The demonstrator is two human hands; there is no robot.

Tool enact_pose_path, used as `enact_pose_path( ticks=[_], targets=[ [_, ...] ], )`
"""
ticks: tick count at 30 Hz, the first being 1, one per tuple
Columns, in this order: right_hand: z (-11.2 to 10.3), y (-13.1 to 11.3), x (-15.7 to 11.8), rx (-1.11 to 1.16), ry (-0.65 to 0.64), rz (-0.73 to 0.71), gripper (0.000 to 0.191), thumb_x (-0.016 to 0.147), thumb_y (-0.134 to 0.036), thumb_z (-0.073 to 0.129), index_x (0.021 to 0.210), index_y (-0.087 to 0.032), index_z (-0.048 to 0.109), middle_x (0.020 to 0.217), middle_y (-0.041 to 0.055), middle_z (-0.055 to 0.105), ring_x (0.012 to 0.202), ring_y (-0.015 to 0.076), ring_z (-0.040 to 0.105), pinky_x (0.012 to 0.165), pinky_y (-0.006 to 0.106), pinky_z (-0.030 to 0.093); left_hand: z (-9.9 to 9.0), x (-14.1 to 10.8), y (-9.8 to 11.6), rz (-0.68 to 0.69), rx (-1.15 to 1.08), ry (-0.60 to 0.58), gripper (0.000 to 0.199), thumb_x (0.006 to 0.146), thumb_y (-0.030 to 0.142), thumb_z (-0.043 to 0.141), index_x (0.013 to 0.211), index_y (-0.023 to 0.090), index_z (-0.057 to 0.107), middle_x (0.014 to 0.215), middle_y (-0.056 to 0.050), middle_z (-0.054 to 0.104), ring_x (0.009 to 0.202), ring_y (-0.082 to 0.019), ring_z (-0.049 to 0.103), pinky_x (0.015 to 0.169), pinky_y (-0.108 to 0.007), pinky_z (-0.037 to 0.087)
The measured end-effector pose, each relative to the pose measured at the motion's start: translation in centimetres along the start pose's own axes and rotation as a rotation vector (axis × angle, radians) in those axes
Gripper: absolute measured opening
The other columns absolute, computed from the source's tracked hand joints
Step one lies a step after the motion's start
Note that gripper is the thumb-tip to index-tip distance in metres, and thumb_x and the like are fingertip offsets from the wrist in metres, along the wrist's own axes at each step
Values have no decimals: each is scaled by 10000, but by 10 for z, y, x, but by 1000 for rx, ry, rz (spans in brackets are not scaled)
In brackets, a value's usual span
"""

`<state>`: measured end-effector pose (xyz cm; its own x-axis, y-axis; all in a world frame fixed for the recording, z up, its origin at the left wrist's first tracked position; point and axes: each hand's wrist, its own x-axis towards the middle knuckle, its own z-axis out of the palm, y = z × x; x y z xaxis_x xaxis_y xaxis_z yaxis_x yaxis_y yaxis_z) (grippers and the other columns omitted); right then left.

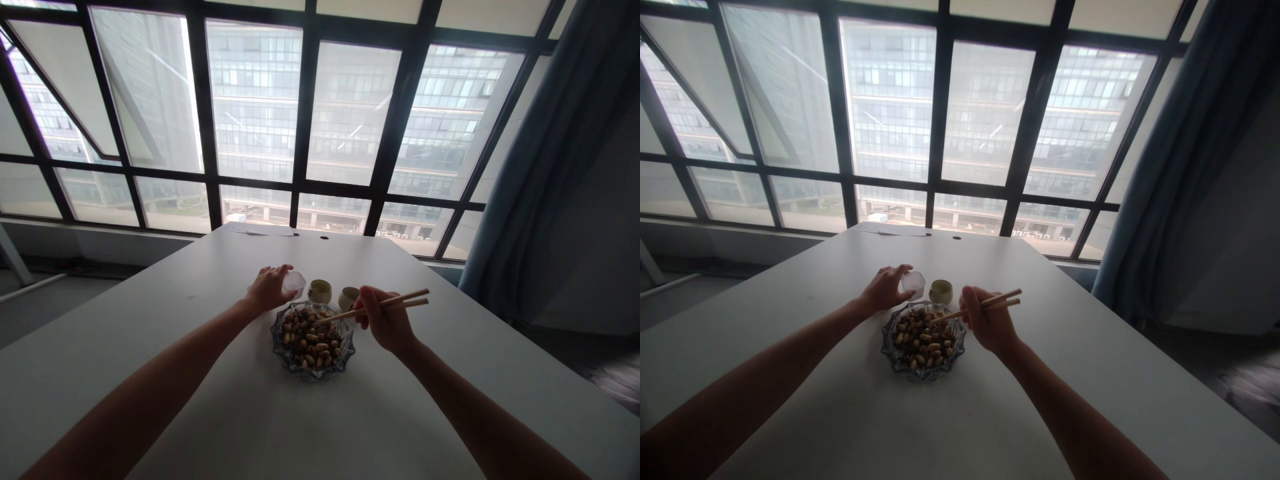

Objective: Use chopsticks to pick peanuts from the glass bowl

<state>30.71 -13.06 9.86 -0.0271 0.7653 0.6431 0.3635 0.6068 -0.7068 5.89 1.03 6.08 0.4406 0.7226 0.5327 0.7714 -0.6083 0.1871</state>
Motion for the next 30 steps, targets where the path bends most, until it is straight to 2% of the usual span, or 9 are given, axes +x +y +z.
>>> enact_pose_path(
  ticks=[3,7,10,12,16,21,25,30],
  targets=[
    [-14,-8,7,53,-36,168,629,819,-753,526,542,-191,585,364,3,517,292,99,450,296,198,324,2,-2,-2,-26,26,-34,556,775,440,663,1246,178,528,1139,-132,713,1071,-323,662,1060,-521,382],
    [-22,-16,12,18,-224,267,645,788,-769,540,526,-181,573,355,-2,522,273,84,446,286,173,325,1,-8,-6,-11,49,-62,538,794,486,644,1231,186,555,1151,-131,710,1059,-332,664,1062,-548,369],
    [-15,-16,7,0,-347,243,618,846,-732,498,576,-180,569,399,-8,549,301,85,485,309,168,357,-4,-15,-13,12,46,-24,550,810,552,624,1226,197,572,1209,-136,685,1088,-339,650,1073,-559,356],
    [-7,-12,3,-4,-380,213,591,888,-701,463,629,-182,574,440,-7,571,340,99,531,337,177,393,-8,-22,-19,14,57,20,545,834,581,586,1212,189,587,1186,-142,687,1088,-339,645,1056,-549,379],
    [5,-1,-3,-56,-342,62,532,945,-623,450,664,-186,566,513,13,609,414,124,584,387,210,441,-12,-40,-31,2,103,102,489,855,568,562,1156,186,603,1146,-133,686,1064,-330,640,972,-508,448],
    [7,7,-5,-119,-230,-95,479,983,-513,472,641,-194,574,539,23,631,469,132,601,471,244,486,-5,-61,-41,16,123,217,424,880,518,546,1156,197,565,1197,-131,655,1108,-314,611,925,-473,475],
    [4,6,-6,-157,-221,-108,464,988,-479,482,635,-195,581,537,26,625,466,132,581,474,256,476,2,-68,-41,2,93,255,416,872,507,564,1159,207,543,1213,-124,646,1135,-310,593,936,-472,478],
    [-2,0,-5,-148,-386,-63,497,971,-520,481,598,-195,536,522,25,615,440,125,566,421,238,443,7,-69,-39,-77,46,287,435,836,492,614,1162,218,526,1258,-121,619,1168,-310,576,952,-463,484]
  ],
)
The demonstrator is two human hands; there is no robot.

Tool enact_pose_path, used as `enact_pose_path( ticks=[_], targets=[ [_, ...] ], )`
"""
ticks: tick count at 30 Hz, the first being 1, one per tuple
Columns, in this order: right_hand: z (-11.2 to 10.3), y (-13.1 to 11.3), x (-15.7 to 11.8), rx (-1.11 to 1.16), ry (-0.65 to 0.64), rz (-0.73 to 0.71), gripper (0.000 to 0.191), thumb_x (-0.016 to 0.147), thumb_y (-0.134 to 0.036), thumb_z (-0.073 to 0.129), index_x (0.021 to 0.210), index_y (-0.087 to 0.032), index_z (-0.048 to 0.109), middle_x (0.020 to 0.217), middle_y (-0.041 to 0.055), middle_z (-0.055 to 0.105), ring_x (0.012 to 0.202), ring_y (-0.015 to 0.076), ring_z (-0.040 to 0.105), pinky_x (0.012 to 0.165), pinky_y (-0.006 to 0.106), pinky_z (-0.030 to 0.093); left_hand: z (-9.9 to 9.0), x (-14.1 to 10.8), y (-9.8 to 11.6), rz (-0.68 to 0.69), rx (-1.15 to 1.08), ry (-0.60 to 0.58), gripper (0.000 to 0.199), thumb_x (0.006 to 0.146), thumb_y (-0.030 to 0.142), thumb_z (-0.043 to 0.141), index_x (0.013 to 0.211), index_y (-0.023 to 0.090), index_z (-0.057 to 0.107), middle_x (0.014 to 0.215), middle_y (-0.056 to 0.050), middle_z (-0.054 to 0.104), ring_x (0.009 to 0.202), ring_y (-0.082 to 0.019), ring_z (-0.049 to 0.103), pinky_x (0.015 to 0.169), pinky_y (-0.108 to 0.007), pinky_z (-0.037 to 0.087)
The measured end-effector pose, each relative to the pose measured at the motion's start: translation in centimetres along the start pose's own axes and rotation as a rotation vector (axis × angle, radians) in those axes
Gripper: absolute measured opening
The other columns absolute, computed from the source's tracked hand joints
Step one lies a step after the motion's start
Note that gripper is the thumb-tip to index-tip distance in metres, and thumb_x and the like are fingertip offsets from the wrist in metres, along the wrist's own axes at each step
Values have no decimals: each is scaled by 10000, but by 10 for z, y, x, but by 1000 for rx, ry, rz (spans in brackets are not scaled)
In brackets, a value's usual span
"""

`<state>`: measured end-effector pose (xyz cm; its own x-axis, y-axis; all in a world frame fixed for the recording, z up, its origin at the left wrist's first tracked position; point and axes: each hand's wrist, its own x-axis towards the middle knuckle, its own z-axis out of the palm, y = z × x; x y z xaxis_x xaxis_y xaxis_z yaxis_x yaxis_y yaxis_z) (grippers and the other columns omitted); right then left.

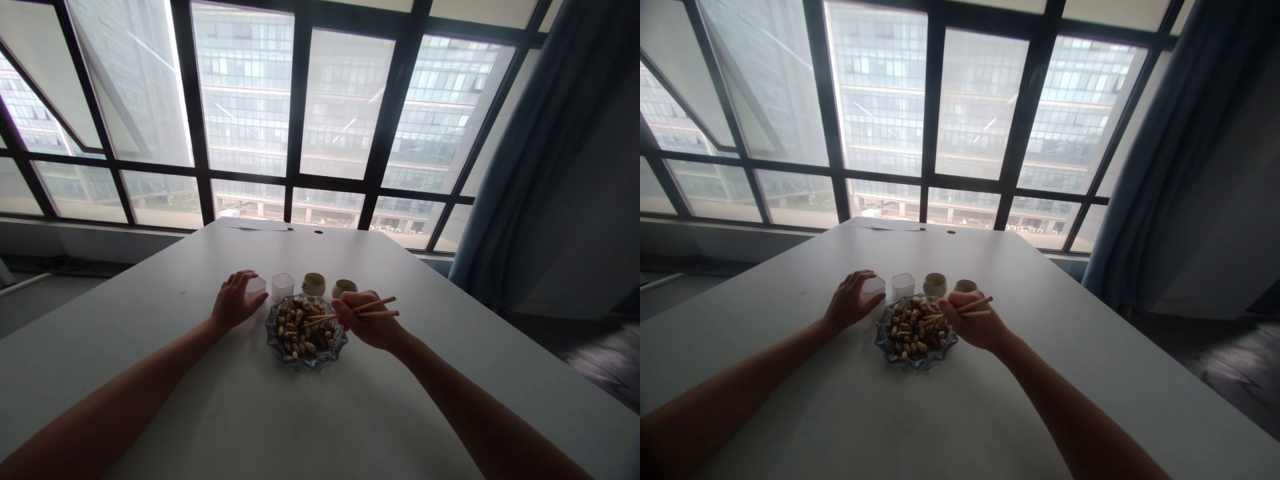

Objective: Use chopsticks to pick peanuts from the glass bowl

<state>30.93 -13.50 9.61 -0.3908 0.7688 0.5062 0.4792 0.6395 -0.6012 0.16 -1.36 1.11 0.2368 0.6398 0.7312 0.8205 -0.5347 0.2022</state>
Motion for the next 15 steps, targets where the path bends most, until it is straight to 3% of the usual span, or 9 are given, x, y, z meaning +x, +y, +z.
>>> enact_pose_path(
  ticks=[8,15],
  targets=[
    [-26,-18,-2,-3,78,103,586,945,-652,406,604,-188,517,461,3,537,378,110,505,360,220,390,6,-2,-5,-132,-53,5,458,826,500,613,1167,209,519,1210,-119,624,1129,-311,603,921,-448,518],
    [-14,-17,-3,31,-73,192,544,945,-651,409,680,-189,519,511,-4,563,401,119,548,373,216,410,8,-3,-5,-217,-63,-67,476,830,493,610,1198,206,518,1223,-114,635,1117,-304,621,930,-433,517]
  ],
)
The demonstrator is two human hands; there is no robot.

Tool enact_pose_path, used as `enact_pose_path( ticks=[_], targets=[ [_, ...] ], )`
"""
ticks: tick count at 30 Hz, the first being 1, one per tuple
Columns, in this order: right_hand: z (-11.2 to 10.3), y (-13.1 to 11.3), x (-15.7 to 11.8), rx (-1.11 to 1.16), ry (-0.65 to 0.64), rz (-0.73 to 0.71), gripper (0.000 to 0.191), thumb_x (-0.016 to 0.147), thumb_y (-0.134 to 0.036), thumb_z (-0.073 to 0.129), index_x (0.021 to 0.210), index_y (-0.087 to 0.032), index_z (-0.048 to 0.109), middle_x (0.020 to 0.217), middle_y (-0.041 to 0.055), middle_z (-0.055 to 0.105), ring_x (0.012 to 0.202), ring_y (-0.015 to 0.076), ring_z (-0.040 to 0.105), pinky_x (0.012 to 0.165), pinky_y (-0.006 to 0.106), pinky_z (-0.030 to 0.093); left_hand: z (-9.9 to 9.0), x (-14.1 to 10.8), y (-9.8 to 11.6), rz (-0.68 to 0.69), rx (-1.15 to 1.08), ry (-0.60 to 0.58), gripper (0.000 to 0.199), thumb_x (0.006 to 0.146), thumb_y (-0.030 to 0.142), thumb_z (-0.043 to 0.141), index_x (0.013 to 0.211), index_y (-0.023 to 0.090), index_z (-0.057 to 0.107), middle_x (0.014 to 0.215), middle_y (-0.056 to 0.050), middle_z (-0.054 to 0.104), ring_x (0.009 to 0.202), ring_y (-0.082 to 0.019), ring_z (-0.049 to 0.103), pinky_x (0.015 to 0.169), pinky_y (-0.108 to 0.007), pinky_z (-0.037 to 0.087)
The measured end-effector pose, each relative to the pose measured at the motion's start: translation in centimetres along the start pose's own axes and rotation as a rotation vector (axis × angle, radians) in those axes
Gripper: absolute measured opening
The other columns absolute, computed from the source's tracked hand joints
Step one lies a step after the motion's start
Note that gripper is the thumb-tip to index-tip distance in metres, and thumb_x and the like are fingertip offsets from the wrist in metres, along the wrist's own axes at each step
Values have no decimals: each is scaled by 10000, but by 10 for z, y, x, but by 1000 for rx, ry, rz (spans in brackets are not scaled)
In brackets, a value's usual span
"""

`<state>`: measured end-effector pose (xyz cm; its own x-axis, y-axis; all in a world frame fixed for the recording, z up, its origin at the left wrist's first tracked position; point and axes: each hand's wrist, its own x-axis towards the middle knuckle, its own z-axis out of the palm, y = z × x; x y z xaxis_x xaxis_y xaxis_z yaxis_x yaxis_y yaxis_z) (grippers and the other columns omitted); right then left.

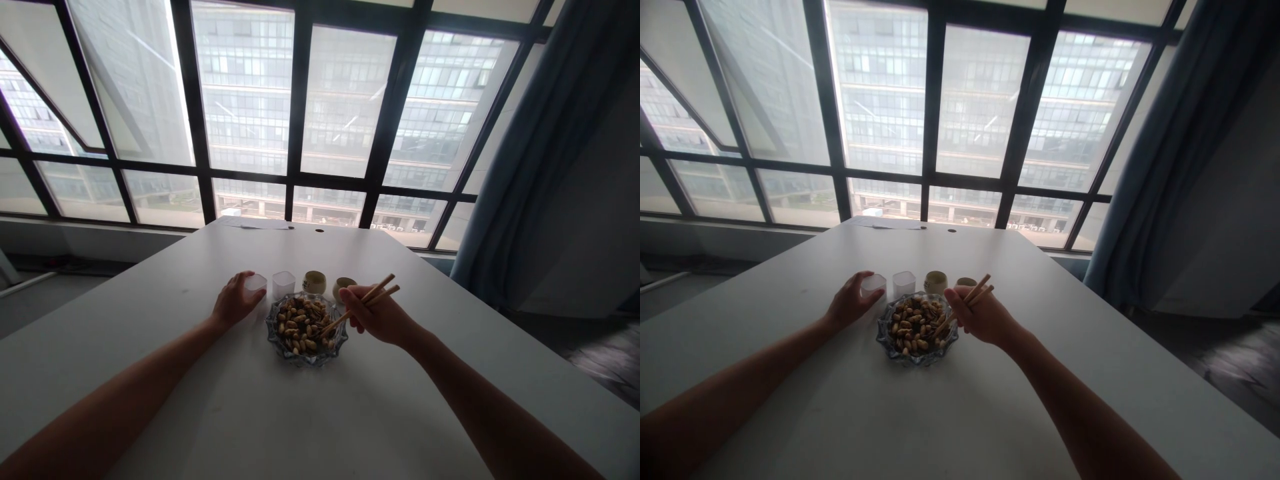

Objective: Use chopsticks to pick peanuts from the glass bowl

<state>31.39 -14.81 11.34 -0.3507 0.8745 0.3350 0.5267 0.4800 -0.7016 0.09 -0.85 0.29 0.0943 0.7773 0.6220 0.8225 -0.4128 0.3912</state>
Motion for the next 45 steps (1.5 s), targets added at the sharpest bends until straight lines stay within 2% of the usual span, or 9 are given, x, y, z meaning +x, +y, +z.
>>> enact_pose_path(
  ticks=[7,12,19,25,34,41,45],
  targets=[
    [25,10,4,32,75,-213,477,976,-543,461,650,-204,542,537,17,611,451,133,573,438,255,456,0,-1,0,-28,-19,-30,480,837,478,606,1230,224,500,1251,-102,628,1093,-282,641,897,-402,533],
    [23,4,2,30,129,-261,454,986,-494,479,660,-196,582,545,25,636,479,135,603,476,260,487,0,-1,0,-21,-18,-39,484,845,464,602,1251,228,484,1282,-103,609,1099,-278,636,904,-402,530],
    [2,-4,2,-31,44,-201,453,973,-490,503,637,-193,560,506,13,622,417,131,595,388,232,459,-1,-1,2,-38,-30,-58,483,846,449,607,1255,228,475,1285,-103,604,1092,-272,638,910,-403,530],
    [-1,1,1,-37,-51,-167,442,969,-510,504,662,-199,570,521,2,617,431,129,595,395,233,462,0,-1,1,-37,-17,-50,469,847,453,606,1243,233,485,1272,-100,609,1100,-276,638,893,-402,535],
    [3,5,3,-57,-12,-131,469,934,-561,540,646,-192,575,514,14,617,425,134,591,394,239,472,-2,-2,3,-45,-17,-61,472,845,443,605,1241,216,484,1282,-111,597,1126,-286,624,924,-411,523],
    [3,4,2,-31,-59,-111,474,926,-573,546,642,-195,573,529,15,628,435,135,596,397,239,477,-2,-1,2,-43,-22,-64,481,835,445,609,1237,208,492,1284,-118,598,1117,-295,623,910,-425,529],
    [5,0,2,-43,-3,-36,515,903,-641,523,670,-186,581,551,31,639,457,150,616,411,250,484,-1,-2,1,-32,-19,-57,480,843,445,601,1247,211,489,1279,-117,601,1114,-290,626,910,-421,528]
  ],
)
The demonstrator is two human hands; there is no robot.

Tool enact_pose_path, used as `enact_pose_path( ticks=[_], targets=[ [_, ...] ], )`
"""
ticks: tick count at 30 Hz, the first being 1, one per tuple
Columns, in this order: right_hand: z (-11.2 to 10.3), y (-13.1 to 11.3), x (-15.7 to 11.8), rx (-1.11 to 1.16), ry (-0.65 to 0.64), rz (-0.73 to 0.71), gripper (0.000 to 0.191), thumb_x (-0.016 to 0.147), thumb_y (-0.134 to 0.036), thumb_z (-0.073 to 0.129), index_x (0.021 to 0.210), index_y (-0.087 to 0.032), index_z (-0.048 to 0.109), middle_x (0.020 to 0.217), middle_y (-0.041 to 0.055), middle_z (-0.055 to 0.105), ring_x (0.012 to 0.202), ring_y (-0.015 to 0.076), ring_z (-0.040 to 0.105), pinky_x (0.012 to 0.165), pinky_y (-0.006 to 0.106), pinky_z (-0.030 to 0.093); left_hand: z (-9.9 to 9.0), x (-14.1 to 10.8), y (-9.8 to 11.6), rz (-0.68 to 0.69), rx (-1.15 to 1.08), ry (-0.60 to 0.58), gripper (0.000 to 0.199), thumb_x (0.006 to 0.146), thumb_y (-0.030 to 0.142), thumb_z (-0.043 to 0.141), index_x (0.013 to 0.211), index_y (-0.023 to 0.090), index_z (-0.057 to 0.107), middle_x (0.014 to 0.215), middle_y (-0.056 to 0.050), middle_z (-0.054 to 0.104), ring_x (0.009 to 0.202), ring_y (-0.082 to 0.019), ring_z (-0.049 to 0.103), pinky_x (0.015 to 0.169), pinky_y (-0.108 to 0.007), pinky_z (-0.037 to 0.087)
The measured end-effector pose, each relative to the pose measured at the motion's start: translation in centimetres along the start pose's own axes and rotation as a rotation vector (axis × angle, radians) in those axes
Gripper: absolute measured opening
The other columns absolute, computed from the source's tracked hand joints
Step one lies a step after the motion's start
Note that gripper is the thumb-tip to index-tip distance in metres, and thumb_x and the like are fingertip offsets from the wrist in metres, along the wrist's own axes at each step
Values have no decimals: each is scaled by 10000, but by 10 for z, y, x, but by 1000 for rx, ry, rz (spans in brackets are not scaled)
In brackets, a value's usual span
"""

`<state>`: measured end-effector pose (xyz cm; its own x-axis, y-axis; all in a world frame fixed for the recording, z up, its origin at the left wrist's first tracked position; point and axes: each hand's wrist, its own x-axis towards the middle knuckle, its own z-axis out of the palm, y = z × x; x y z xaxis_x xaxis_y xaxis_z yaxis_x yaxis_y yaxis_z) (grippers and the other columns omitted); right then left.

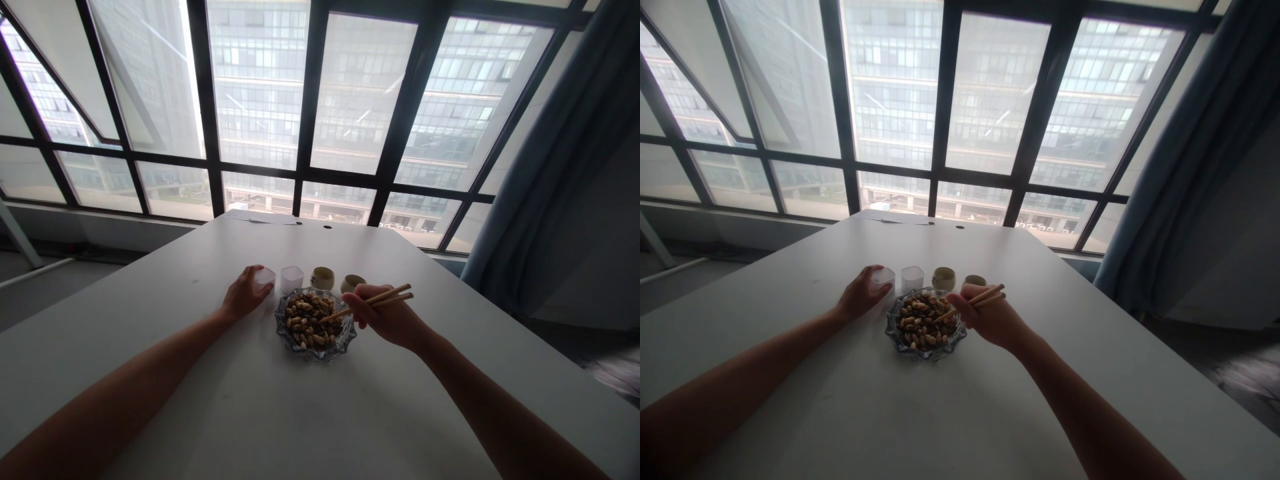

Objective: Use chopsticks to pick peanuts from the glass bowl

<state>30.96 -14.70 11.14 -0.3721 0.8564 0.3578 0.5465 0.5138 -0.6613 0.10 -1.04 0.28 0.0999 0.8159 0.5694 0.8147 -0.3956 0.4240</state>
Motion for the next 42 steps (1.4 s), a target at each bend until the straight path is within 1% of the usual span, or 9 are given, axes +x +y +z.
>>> enact_pose_path(
  ticks=[3,5,11,13,17,21,26,33,42],
  targets=[
    [2,-2,1,13,63,86,545,875,-687,519,685,-181,586,560,37,652,462,155,628,418,248,482,-1,0,0,1,3,3,475,844,446,601,1247,221,487,1276,-108,605,1115,-281,631,900,-409,532],
    [2,-1,1,18,70,104,538,873,-681,531,691,-178,593,566,40,657,466,156,630,424,248,486,-1,0,1,3,3,1,473,844,447,601,1246,225,486,1282,-107,603,1118,-280,631,895,-407,534],
    [2,-2,-1,-20,-20,-10,488,923,-597,530,670,-186,604,543,18,631,453,140,602,415,244,477,-1,0,0,10,16,-1,469,853,449,592,1245,216,483,1288,-115,599,1117,-283,630,896,-407,530],
    [2,-4,-1,-50,-18,-41,496,931,-591,519,647,-190,590,537,15,622,447,135,587,407,242,462,-1,0,0,10,19,-2,467,853,449,594,1242,216,482,1284,-115,600,1114,-283,630,894,-407,531],
    [3,-9,-2,-102,18,-40,520,928,-613,501,629,-194,577,528,19,609,435,141,564,391,253,432,-2,-1,1,-1,17,-3,467,847,439,605,1247,231,483,1286,-108,604,1107,-279,633,894,-404,530],
    [5,-13,-4,-105,13,-60,523,939,-605,488,616,-199,560,511,8,596,428,130,547,392,244,414,-2,0,3,-4,9,3,473,843,443,605,1248,224,496,1281,-112,608,1094,-279,638,884,-408,532],
    [7,-17,-5,-116,30,-39,533,938,-615,474,602,-207,538,499,11,587,422,133,537,390,251,400,-2,-1,2,1,7,2,475,838,448,605,1242,222,500,1275,-112,608,1095,-286,638,888,-415,534],
    [7,-19,-5,-71,0,-6,514,949,-601,462,626,-207,528,503,4,581,413,129,542,392,249,416,-3,-1,4,1,7,-6,463,850,438,598,1238,213,486,1291,-113,597,1119,-288,626,908,-415,526],
    [6,-14,-3,-4,7,42,526,932,-632,464,661,-190,552,520,11,596,409,128,575,385,230,440,0,0,0,14,10,14,457,847,449,596,1237,232,498,1273,-105,610,1088,-290,636,872,-417,541]
  ],
)
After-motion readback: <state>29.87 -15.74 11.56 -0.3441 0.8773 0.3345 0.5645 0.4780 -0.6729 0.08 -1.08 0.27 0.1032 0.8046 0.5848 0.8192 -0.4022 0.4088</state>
